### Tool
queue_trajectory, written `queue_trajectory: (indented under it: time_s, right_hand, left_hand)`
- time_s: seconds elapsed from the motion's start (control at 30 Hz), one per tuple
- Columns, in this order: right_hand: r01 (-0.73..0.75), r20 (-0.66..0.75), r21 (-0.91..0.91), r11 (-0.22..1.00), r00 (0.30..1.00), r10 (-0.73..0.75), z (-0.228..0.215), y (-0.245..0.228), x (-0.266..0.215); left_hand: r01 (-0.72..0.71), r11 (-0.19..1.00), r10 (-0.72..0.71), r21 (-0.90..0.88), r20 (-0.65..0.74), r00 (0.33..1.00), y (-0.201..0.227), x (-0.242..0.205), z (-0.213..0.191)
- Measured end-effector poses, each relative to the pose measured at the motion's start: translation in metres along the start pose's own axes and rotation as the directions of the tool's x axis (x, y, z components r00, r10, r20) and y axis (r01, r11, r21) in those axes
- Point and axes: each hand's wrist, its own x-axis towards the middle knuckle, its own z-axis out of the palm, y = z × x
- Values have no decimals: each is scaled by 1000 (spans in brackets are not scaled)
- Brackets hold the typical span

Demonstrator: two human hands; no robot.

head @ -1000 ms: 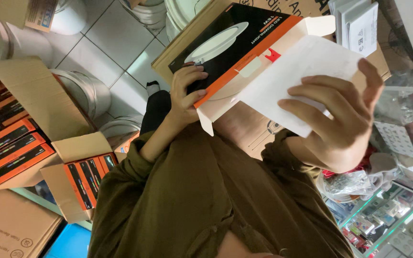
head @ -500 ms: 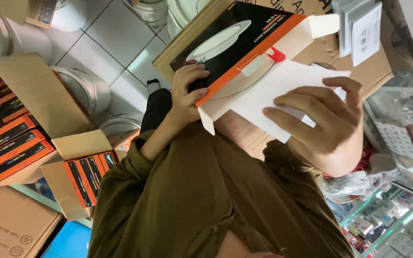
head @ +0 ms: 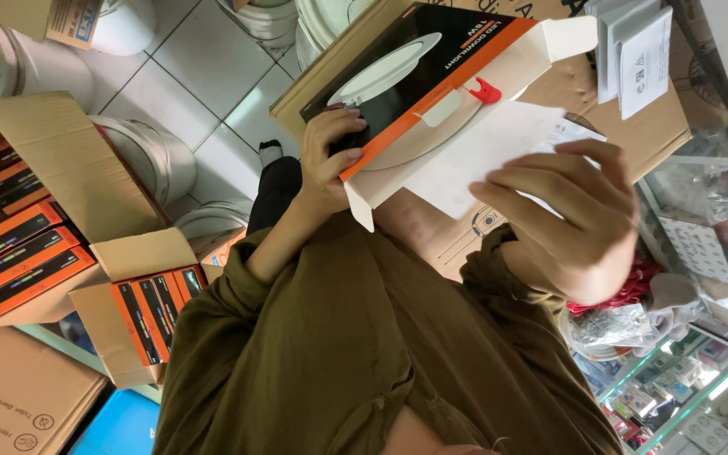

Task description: The person picks up, handles, and organizes various lighting products including boxed LED downlights and unboxed circular lighting fixtures, placing them into cardboard boxes within a storage area.

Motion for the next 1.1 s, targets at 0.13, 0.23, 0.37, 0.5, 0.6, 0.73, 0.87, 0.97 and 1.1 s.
queue_trajectory:
  time_s: [0.13,0.23,0.37,0.5,0.6,0.73,0.87,0.97,1.1]
  right_hand:
    - [-37,48,27,999,998,36,27,9,-1]
    - [-57,46,27,998,997,56,33,8,3]
    - [-59,35,46,997,998,57,31,8,0]
    - [-80,63,55,995,995,77,48,11,4]
    - [-62,64,88,994,996,56,45,12,5]
    - [-75,68,115,990,995,67,43,10,8]
    - [-49,18,186,981,999,46,45,23,4]
    - [-330,-129,286,900,917,377,40,40,-20]
    - [-188,-542,577,795,641,544,94,98,-23]
  left_hand:
    - [1,1000,-1,-16,-3,1000,0,3,-1]
    - [1,1000,-1,-16,-12,1000,3,7,-2]
    - [-5,1000,5,-20,-16,1000,4,8,-2]
    - [-2,1000,2,23,-22,1000,2,6,-1]
    - [-36,999,38,26,-40,998,3,8,1]
    - [-28,1000,28,15,-18,999,4,6,-1]
    - [-14,1000,14,7,23,1000,-4,1,-4]
    - [-48,998,49,-47,10,999,-13,5,-14]
    - [-210,936,144,-282,-236,961,-32,16,-7]
